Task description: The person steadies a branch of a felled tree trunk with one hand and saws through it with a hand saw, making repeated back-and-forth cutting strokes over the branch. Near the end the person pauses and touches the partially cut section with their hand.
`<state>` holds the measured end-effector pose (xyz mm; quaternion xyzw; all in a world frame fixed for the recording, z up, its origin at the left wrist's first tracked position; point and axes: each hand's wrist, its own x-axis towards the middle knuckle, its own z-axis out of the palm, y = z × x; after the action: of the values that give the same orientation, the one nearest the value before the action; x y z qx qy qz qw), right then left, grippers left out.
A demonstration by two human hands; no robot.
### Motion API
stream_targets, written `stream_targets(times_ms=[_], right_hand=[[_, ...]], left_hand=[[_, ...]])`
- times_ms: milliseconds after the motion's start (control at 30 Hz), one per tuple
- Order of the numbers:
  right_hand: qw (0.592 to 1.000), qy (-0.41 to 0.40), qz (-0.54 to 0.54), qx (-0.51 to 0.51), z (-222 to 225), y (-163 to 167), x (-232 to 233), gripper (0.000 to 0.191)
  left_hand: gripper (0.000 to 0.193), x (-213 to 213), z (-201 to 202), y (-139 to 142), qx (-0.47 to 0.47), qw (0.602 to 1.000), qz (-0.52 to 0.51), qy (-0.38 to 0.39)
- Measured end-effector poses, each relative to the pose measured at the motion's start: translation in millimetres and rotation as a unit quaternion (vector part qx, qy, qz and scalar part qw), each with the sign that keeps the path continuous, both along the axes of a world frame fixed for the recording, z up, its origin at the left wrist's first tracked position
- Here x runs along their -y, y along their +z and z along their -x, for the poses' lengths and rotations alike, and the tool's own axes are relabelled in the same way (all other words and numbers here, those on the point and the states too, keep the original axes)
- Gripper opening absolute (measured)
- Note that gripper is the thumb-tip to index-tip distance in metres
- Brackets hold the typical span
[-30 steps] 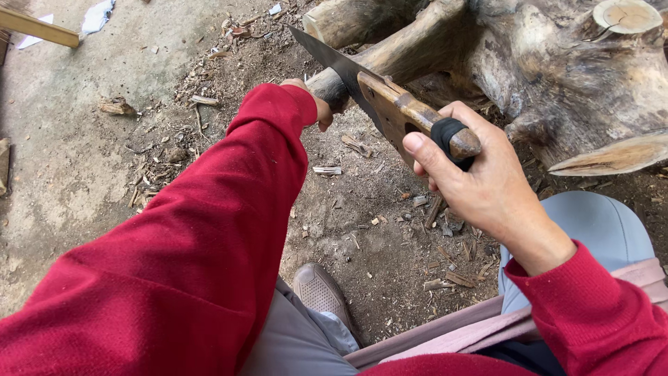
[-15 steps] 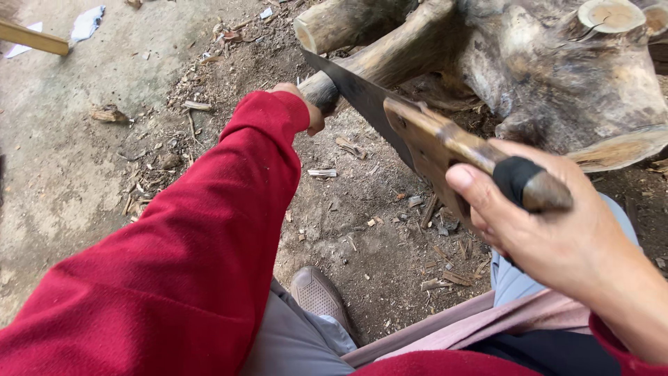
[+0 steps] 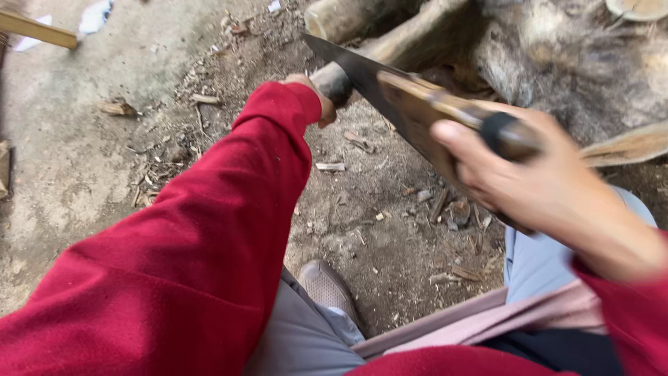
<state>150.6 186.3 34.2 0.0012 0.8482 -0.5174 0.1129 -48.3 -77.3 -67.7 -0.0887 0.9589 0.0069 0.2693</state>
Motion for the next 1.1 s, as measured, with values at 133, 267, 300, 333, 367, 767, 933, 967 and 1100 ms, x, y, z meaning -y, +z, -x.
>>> stream_targets(times_ms=[133,267,300,333,367,767,933,967,1100], right_hand=[[0.999,-0.031,0.014,0.011,-24,6,-26,0.019],[0.999,-0.002,0.028,-0.032,23,2,18,0.028],[0.997,0.016,0.039,-0.065,38,1,34,0.025],[0.996,0.028,0.059,-0.066,45,0,44,0.026],[0.994,0.037,0.076,-0.062,51,-1,53,0.027],[0.999,-0.031,-0.002,-0.012,15,0,-3,0.024],[0.992,0.056,0.091,-0.073,60,11,57,0.032],[0.995,0.040,0.074,-0.060,52,13,51,0.027],[0.999,-0.041,-0.023,0.022,-19,17,-16,0.020]], left_hand=[[0.066,3,3,1,-0.046,0.997,-0.056,0.015],[0.068,4,8,3,-0.045,0.998,-0.039,0.021],[0.070,5,9,4,-0.051,0.998,-0.025,0.015],[0.069,5,10,4,-0.040,0.999,-0.023,0.021],[0.068,5,9,3,-0.024,0.999,-0.025,0.024],[0.074,-3,0,26,-0.040,0.997,-0.042,0.041],[0.072,-2,-2,24,-0.021,0.997,-0.054,0.045],[0.076,-3,-3,22,-0.030,0.998,-0.048,0.039],[0.079,-2,-1,17,-0.014,0.999,-0.031,0.025]])
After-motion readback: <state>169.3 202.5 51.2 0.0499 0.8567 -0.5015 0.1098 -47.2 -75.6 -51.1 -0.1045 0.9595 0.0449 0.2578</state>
